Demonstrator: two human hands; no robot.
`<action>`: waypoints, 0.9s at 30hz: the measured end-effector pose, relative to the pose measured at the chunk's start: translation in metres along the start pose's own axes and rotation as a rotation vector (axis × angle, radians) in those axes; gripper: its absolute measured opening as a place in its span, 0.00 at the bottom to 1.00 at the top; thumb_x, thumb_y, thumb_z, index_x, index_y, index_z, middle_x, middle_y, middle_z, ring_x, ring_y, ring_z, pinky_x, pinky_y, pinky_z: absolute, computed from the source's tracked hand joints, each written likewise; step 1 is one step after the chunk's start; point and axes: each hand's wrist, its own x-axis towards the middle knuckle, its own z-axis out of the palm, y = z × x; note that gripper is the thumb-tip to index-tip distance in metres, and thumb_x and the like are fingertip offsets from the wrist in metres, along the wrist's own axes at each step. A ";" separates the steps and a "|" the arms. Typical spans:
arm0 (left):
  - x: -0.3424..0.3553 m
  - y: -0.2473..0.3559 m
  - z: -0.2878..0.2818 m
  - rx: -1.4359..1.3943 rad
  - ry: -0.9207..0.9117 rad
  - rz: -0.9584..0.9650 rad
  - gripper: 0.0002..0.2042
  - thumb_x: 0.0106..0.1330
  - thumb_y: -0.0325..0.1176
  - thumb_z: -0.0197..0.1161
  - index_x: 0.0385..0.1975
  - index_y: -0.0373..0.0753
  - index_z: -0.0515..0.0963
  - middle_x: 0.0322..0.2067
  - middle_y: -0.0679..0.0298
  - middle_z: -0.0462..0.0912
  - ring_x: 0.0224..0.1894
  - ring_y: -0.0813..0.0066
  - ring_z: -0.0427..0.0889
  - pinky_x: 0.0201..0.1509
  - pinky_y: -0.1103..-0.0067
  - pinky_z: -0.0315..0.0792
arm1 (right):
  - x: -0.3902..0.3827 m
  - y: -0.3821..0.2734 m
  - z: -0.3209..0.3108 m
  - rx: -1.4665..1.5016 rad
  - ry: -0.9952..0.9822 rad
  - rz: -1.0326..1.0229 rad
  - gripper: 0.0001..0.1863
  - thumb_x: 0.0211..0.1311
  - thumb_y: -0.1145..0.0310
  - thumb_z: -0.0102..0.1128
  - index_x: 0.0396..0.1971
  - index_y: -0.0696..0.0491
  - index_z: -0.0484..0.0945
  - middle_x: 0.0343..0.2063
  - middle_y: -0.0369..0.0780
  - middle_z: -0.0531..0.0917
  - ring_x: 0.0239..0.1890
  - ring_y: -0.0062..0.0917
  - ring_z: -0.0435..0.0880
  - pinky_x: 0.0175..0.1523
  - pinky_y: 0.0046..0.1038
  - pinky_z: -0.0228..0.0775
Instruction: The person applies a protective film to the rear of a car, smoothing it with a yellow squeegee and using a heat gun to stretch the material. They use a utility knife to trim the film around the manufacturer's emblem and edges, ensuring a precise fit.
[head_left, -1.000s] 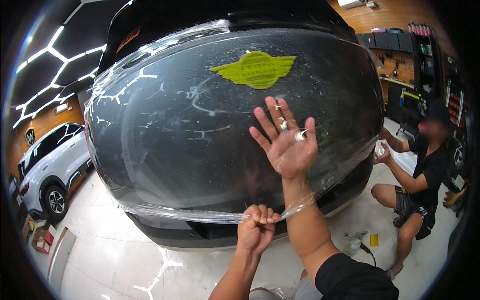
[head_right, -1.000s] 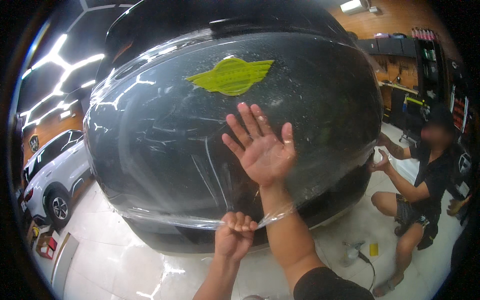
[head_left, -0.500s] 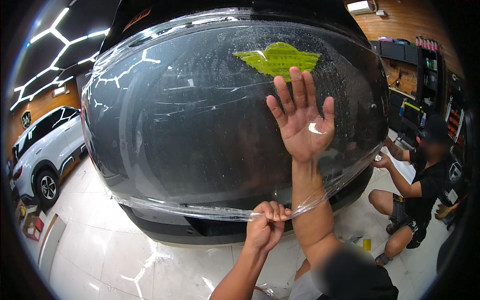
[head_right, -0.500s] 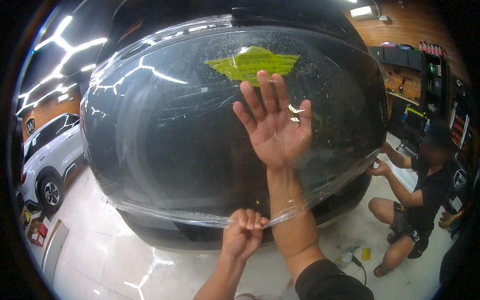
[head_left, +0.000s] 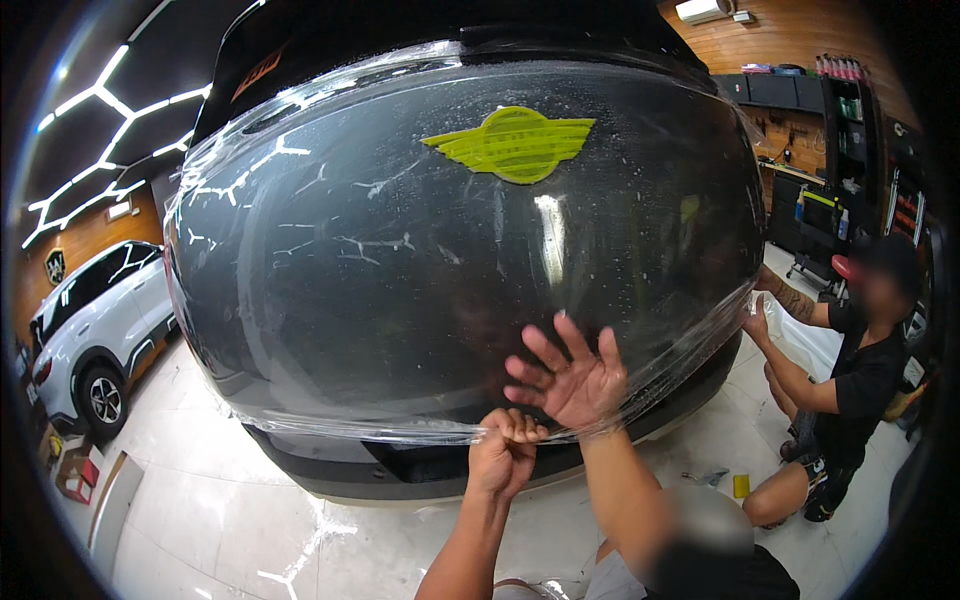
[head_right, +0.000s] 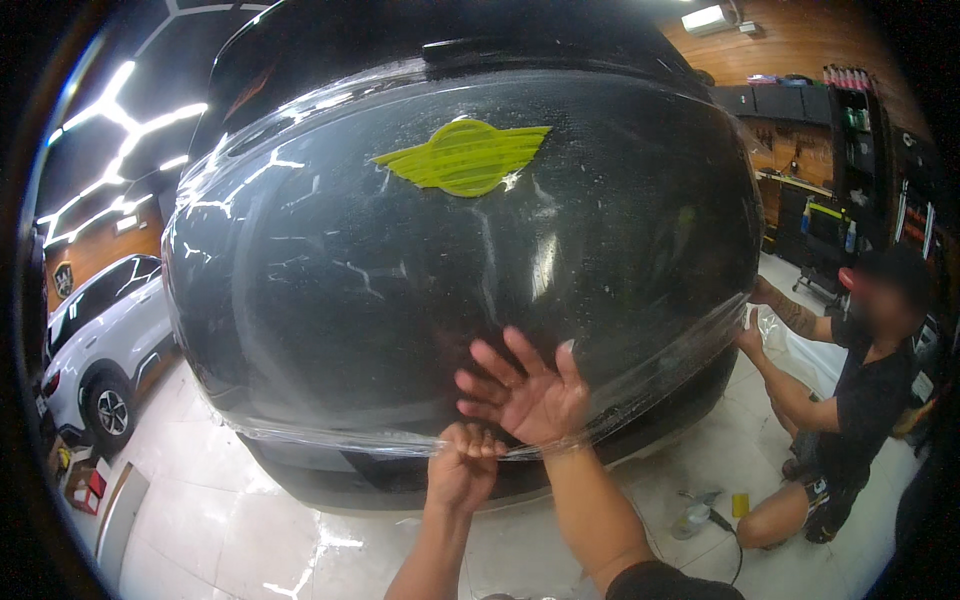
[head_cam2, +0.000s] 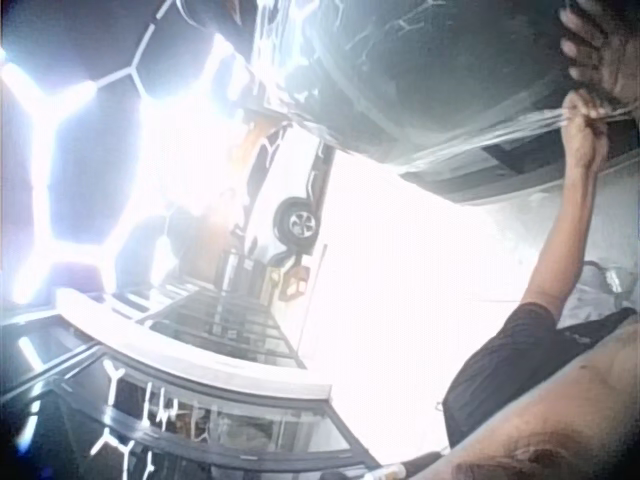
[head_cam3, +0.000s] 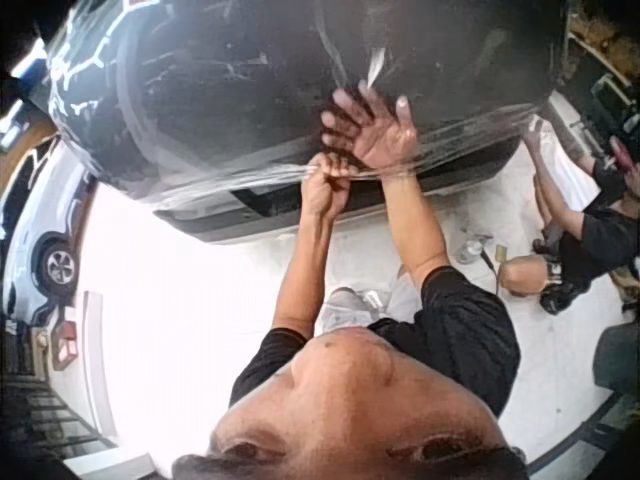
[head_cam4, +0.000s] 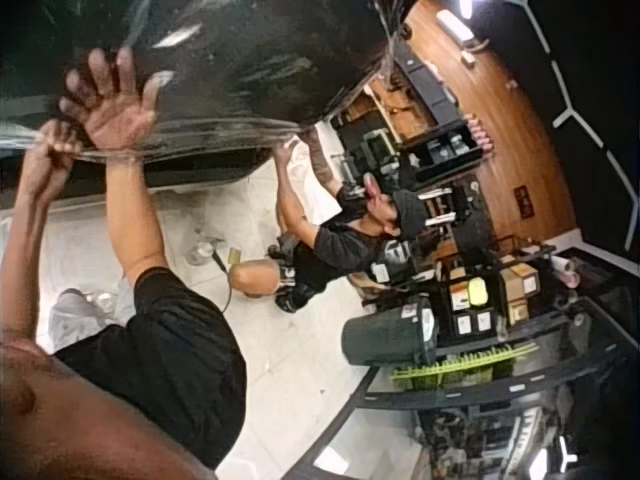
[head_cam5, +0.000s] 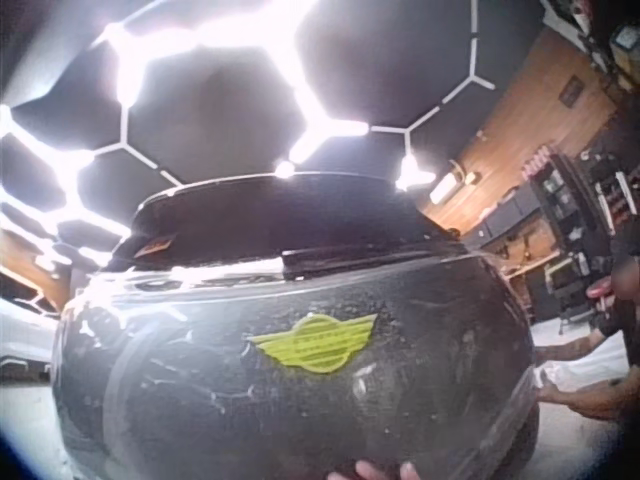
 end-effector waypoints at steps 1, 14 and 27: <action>0.002 -0.001 -0.001 0.037 0.020 -0.007 0.11 0.61 0.22 0.54 0.18 0.43 0.66 0.20 0.68 0.69 0.29 0.72 0.71 0.40 0.72 0.69 | -0.025 -0.001 -0.011 0.001 0.002 -0.031 0.38 0.70 0.37 0.20 0.70 0.46 0.55 0.71 0.46 0.53 0.72 0.51 0.50 0.72 0.56 0.32; 0.012 -0.009 -0.015 0.114 0.150 0.051 0.12 0.66 0.23 0.51 0.19 0.43 0.67 0.19 0.67 0.69 0.26 0.72 0.70 0.40 0.71 0.69 | -0.152 -0.014 -0.013 -0.106 0.695 -0.325 0.12 0.63 0.59 0.52 0.34 0.48 0.82 0.36 0.41 0.85 0.42 0.35 0.83 0.63 0.50 0.62; 0.007 -0.010 -0.024 0.118 0.110 0.057 0.11 0.62 0.18 0.47 0.19 0.42 0.68 0.19 0.66 0.69 0.27 0.71 0.72 0.40 0.71 0.71 | -0.124 -0.018 -0.016 -0.138 0.921 -0.309 0.11 0.55 0.72 0.46 0.15 0.47 0.65 0.15 0.35 0.67 0.21 0.26 0.67 0.44 0.33 0.67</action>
